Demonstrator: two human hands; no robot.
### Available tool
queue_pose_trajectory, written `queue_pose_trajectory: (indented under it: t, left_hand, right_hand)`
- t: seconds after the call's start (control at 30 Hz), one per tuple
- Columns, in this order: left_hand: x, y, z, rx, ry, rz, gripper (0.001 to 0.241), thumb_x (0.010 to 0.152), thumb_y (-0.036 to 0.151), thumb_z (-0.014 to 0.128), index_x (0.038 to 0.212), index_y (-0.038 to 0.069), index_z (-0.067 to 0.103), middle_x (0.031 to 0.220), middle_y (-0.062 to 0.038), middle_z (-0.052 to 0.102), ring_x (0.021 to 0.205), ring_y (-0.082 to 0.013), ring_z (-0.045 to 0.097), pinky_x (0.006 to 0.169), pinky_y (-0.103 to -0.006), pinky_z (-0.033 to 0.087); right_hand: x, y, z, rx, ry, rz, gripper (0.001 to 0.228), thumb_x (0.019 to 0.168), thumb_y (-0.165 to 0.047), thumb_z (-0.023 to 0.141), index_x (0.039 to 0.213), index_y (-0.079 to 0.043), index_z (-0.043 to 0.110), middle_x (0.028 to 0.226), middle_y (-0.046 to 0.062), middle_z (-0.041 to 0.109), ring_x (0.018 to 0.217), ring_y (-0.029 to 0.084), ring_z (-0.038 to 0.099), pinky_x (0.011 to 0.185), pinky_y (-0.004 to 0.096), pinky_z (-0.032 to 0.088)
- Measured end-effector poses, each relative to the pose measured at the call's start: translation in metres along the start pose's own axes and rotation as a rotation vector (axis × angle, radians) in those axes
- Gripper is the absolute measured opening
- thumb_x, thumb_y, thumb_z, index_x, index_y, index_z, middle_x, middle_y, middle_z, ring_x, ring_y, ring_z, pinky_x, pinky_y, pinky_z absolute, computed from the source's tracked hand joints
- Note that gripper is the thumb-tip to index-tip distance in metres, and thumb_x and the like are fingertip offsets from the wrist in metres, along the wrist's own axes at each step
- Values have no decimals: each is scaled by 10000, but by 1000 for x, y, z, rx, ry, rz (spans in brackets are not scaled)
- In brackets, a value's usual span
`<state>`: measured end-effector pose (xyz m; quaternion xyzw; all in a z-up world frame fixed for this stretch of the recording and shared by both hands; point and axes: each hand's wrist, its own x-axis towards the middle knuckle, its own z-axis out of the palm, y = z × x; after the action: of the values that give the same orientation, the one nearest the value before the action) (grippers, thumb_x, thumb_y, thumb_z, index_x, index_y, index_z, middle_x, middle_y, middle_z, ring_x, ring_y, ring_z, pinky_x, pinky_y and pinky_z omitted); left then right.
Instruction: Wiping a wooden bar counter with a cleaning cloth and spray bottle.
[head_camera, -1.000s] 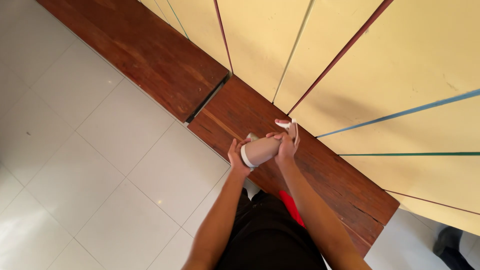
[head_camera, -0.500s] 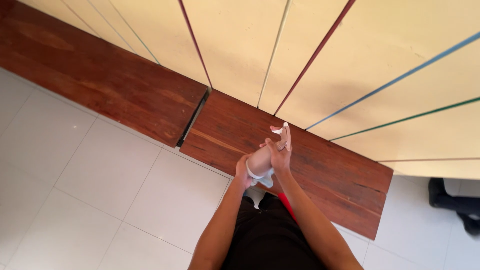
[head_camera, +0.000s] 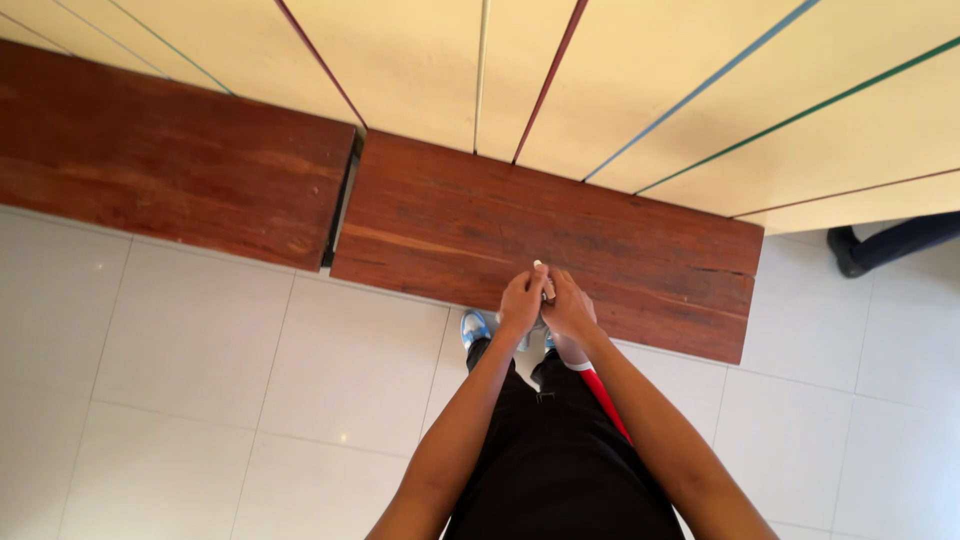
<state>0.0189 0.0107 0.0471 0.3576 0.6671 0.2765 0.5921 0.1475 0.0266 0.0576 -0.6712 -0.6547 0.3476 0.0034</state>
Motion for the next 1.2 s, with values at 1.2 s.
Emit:
queue_pose_trajectory:
  t: [1.2]
  left_hand:
    - [-16,-58,390,477,-135,46,448,950,590,549,886,150,493,964,-149,612,1018,-458,661,865,-569,536]
  right_hand:
    - [-52,396,-25,224,-112,352,244,965,-235,608,1172,-163,502,1184,92,562,1027,531,671,933,629,533]
